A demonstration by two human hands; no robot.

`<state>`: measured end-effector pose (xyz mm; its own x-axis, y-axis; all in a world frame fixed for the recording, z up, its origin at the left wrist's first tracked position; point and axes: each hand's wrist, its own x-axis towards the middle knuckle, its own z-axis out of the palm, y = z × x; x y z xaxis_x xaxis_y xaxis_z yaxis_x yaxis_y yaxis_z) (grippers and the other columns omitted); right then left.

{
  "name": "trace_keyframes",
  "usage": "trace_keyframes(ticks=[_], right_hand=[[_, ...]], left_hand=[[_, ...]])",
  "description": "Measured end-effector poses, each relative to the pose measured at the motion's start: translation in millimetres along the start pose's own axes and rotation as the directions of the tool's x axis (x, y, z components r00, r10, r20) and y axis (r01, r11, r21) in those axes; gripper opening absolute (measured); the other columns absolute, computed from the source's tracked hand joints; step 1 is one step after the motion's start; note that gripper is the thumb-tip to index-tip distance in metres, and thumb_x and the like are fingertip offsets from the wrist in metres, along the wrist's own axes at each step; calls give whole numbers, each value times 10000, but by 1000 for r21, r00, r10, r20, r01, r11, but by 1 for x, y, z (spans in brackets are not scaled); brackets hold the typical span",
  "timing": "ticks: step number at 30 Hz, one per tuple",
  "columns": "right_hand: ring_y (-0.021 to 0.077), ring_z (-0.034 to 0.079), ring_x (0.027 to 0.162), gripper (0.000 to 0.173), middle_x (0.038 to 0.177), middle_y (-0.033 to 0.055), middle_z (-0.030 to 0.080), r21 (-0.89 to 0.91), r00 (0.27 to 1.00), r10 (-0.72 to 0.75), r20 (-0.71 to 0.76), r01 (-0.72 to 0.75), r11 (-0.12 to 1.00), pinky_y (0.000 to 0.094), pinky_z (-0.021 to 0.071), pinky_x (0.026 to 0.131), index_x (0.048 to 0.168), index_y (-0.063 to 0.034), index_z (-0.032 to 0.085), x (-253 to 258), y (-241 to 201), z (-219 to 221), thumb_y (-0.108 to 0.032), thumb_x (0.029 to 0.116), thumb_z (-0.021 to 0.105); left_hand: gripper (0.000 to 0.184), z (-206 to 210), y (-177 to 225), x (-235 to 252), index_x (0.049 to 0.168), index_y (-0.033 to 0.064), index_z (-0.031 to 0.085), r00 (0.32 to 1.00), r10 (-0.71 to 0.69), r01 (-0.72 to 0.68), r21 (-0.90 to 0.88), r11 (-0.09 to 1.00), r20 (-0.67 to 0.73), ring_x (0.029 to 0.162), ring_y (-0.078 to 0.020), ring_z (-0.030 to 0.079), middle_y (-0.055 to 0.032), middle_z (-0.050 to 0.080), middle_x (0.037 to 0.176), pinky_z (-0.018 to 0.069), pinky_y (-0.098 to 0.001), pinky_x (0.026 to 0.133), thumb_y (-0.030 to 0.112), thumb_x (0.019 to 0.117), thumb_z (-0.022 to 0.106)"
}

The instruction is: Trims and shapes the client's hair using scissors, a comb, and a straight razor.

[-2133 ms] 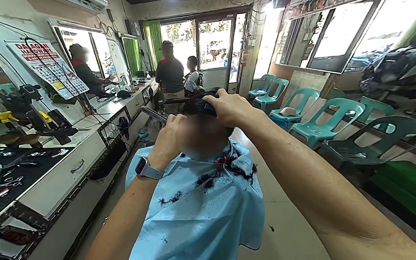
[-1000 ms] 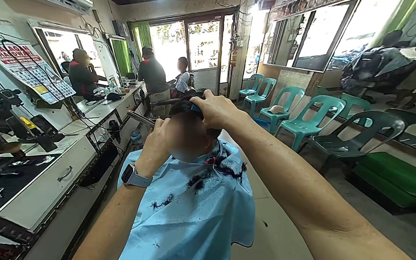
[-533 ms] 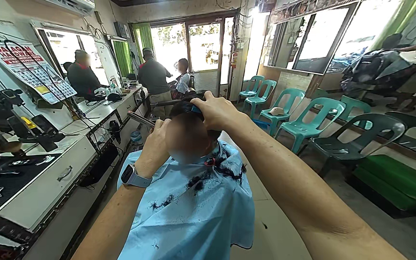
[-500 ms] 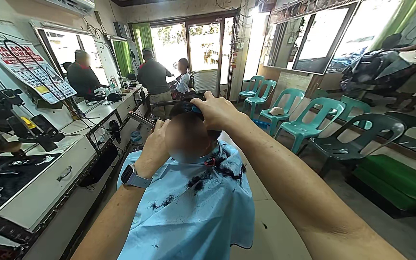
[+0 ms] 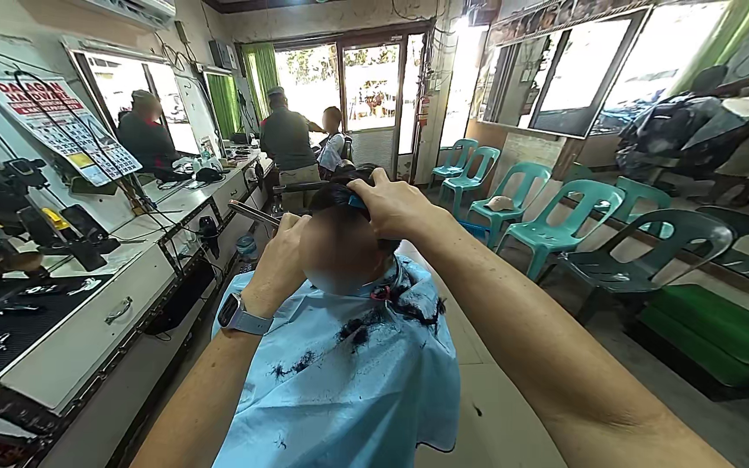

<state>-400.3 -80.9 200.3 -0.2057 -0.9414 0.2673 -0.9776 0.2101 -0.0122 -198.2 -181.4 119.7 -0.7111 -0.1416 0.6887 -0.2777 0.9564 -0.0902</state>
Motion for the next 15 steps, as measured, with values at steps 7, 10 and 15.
trace_keyframes(ticks=[7, 10, 15], right_hand=[[422, 664, 971, 1004, 1474, 268, 403, -24, 999, 30, 28, -29, 999, 573, 575, 754, 1531, -175, 426, -9, -12, -6, -492, 708, 907], [406, 670, 943, 1040, 1466, 262, 400, -54, 999, 29, 18, -28, 998, 561, 579, 735, 1542, -200, 403, -3, -7, 0, -504, 686, 908], [401, 672, 937, 1048, 1449, 259, 415, -36, 1000, 28, 0, -28, 999, 556, 584, 708, 1530, -198, 415, -1, -6, 5, -493, 662, 922]], left_hand=[[177, 3, -7, 1, 1101, 156, 737, 999, 44, -44, -20, 999, 18, 1095, -268, 600, -27, 683, 1070, 513, -430, 910, 91, 982, 623], [175, 5, -9, 1, 1100, 160, 735, 999, 38, -37, -24, 999, 28, 1093, -265, 602, -22, 684, 1070, 516, -430, 912, 91, 981, 628], [162, 7, -11, 1, 1092, 152, 727, 999, 36, -35, -21, 999, 39, 1090, -264, 598, -21, 681, 1076, 514, -424, 897, 90, 968, 644]])
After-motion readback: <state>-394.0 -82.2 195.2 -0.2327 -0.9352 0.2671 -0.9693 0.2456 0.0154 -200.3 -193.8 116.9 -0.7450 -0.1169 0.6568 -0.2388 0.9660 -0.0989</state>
